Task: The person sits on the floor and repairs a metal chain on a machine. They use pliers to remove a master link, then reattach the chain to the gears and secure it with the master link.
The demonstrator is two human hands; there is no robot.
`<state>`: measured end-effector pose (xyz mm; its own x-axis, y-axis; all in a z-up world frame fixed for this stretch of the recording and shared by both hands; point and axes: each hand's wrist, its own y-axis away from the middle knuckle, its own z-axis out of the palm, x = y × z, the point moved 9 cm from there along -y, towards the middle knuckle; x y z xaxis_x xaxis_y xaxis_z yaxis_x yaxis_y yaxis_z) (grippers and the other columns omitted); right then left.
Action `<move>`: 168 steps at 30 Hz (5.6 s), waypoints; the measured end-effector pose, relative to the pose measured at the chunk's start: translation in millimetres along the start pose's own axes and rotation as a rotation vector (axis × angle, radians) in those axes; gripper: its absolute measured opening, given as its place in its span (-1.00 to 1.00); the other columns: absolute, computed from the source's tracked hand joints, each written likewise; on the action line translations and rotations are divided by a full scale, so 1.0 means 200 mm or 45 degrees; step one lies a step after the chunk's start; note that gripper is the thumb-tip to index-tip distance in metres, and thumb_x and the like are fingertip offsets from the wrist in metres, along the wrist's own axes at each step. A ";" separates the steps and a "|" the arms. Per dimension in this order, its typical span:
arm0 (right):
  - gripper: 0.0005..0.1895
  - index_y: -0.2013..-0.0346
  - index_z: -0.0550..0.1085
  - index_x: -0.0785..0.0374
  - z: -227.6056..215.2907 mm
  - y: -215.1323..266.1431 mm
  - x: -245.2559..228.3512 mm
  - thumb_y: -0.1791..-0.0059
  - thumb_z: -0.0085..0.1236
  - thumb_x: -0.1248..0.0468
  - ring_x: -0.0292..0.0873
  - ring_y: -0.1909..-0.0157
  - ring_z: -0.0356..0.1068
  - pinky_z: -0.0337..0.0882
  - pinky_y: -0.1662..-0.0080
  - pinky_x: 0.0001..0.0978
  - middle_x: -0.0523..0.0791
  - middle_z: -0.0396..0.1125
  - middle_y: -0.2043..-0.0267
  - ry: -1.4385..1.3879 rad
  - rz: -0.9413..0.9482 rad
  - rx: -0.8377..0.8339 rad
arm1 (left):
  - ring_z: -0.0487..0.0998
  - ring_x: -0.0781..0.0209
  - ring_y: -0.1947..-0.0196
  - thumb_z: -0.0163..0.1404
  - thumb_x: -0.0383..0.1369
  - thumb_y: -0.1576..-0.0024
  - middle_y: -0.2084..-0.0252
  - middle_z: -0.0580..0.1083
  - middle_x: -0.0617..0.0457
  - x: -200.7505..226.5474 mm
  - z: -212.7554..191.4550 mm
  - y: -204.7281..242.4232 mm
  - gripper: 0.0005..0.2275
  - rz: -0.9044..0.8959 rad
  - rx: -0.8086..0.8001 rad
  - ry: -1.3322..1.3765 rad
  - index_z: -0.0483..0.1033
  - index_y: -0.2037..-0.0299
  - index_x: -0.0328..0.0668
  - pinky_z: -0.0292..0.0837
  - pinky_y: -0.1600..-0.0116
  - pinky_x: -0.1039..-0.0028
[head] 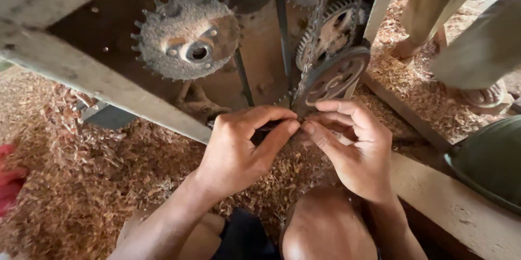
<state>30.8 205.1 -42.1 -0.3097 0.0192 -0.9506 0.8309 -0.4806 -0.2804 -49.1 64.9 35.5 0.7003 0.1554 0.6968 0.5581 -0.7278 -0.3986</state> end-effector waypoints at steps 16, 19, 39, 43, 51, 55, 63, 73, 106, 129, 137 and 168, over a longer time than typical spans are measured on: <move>-0.92 -0.02 0.40 0.29 -0.44 0.07 0.16 -0.25 0.00 0.34 -0.22 0.22 0.47 0.57 0.12 -0.36 -0.04 0.43 0.13 0.008 -0.475 0.550 | 0.72 0.34 0.25 0.14 -0.40 -0.24 0.21 0.67 -0.02 -0.03 0.01 -0.01 -0.85 -0.073 -0.010 0.069 0.64 0.08 -0.31 0.61 0.16 0.53; -0.82 -0.14 0.36 0.27 -0.62 0.09 0.24 -0.29 0.16 0.43 -0.22 0.21 0.34 0.45 0.14 -0.38 -0.08 0.33 0.14 -0.147 -0.556 0.747 | 0.69 0.40 0.32 0.14 -0.36 -0.22 0.24 0.68 0.02 -0.07 0.02 -0.01 -0.83 -0.230 -0.036 0.073 0.67 0.09 -0.27 0.58 0.25 0.57; -0.67 -0.51 0.10 0.12 -0.73 0.00 0.12 -0.42 -0.36 0.24 -0.25 0.34 0.33 0.36 0.35 -0.45 0.02 0.40 -0.19 0.549 -0.156 0.457 | 0.57 0.52 0.32 0.15 -0.33 -0.22 0.29 0.67 0.08 -0.15 0.07 0.01 -0.81 -0.449 -0.056 0.155 0.68 0.10 -0.29 0.49 0.22 0.63; -0.58 -0.43 0.04 0.14 -0.65 0.07 0.18 -0.27 -0.34 0.21 -0.08 0.42 0.37 0.41 0.35 -0.18 0.14 0.34 0.08 0.095 0.192 0.237 | 0.57 0.53 0.35 0.15 -0.33 -0.21 0.32 0.67 0.11 -0.16 0.07 0.01 -0.81 -0.477 -0.036 0.150 0.69 0.11 -0.28 0.49 0.24 0.64; -0.13 -0.60 -0.11 0.20 -0.49 0.00 0.17 -0.13 -0.09 -0.10 0.00 -0.66 -0.10 -0.06 -0.63 0.11 0.01 -0.14 -0.62 -0.989 -0.272 -0.726 | 0.57 0.50 0.34 0.17 -0.30 -0.18 0.32 0.67 0.09 -0.19 0.06 0.01 -0.80 -0.567 -0.032 0.174 0.72 0.12 -0.25 0.49 0.20 0.61; -0.22 -0.52 -0.02 0.13 -0.46 -0.01 0.20 -0.03 -0.02 0.34 0.00 -0.70 -0.23 -0.10 -0.50 0.21 -0.08 -0.22 -0.68 -1.249 -0.127 -0.687 | 0.58 0.49 0.26 0.17 -0.32 -0.19 0.25 0.68 0.08 -0.17 0.05 0.00 -0.80 -0.480 -0.033 0.243 0.69 0.10 -0.28 0.50 0.13 0.61; -0.72 -0.16 0.45 0.25 -0.35 0.07 0.57 -0.15 0.08 0.28 -0.25 0.14 0.29 0.36 0.25 -0.38 0.02 0.22 0.04 -0.487 0.367 -0.025 | 0.67 0.41 0.24 0.16 -0.33 -0.20 0.20 0.69 0.03 -0.17 0.05 -0.01 -0.81 -0.405 -0.069 0.149 0.69 0.09 -0.25 0.57 0.12 0.59; -0.78 0.07 0.58 0.24 -0.05 -0.09 0.17 -0.04 0.30 0.23 -0.55 0.26 0.31 0.26 0.28 -0.51 0.16 -0.01 -0.62 0.193 -0.258 -0.305 | 0.70 0.31 0.25 0.17 -0.39 -0.22 0.18 0.67 -0.02 -0.10 0.05 -0.01 -0.85 -0.201 -0.004 0.074 0.67 0.08 -0.28 0.59 0.15 0.56; -0.73 0.38 0.48 0.22 -0.02 0.03 0.11 -0.14 0.06 0.15 -0.28 0.15 0.42 0.08 -0.55 -0.08 -0.15 0.37 0.29 0.080 -0.212 -0.462 | 0.60 0.16 0.11 0.18 -0.41 -0.19 0.08 0.51 -0.09 0.04 0.09 0.00 -0.89 0.151 -0.391 0.136 0.62 0.18 -0.32 0.57 0.04 0.39; -0.87 0.32 0.65 0.32 -0.08 0.05 0.10 0.09 0.32 0.30 -0.26 0.34 0.37 0.21 -0.15 -0.14 -0.13 0.47 0.36 0.212 -0.171 -0.401 | 0.58 0.12 0.28 0.11 -0.50 -0.17 0.06 0.50 -0.13 0.04 0.10 0.00 -0.93 -0.070 -0.418 0.168 0.59 0.19 -0.30 0.50 0.29 0.40; -0.85 0.28 0.66 0.27 -0.19 0.03 0.29 0.08 0.31 0.27 -0.31 0.40 0.37 0.30 0.24 -0.39 -0.13 0.51 0.37 0.403 0.027 -0.294 | 0.52 0.25 0.50 -0.09 -0.62 -0.14 0.29 0.48 -0.02 -0.18 0.10 0.04 -0.79 -0.341 -0.469 0.059 0.31 0.03 -0.31 0.42 0.40 0.38; -0.89 0.26 0.64 0.22 -0.12 0.01 0.24 0.04 0.34 0.27 -0.24 0.26 0.42 0.39 0.17 -0.37 -0.12 0.49 0.23 0.309 -0.036 -0.328 | 0.64 0.01 0.09 0.23 -0.57 -0.06 0.04 0.49 -0.08 0.03 0.13 0.04 -0.75 0.278 -0.090 -0.151 0.60 0.07 -0.10 0.65 0.09 0.38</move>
<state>28.7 225.2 -92.1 -0.2409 0.2517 -0.9373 0.9227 -0.2402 -0.3017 -28.2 76.7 21.8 0.8501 0.0637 0.5227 0.3587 -0.7968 -0.4863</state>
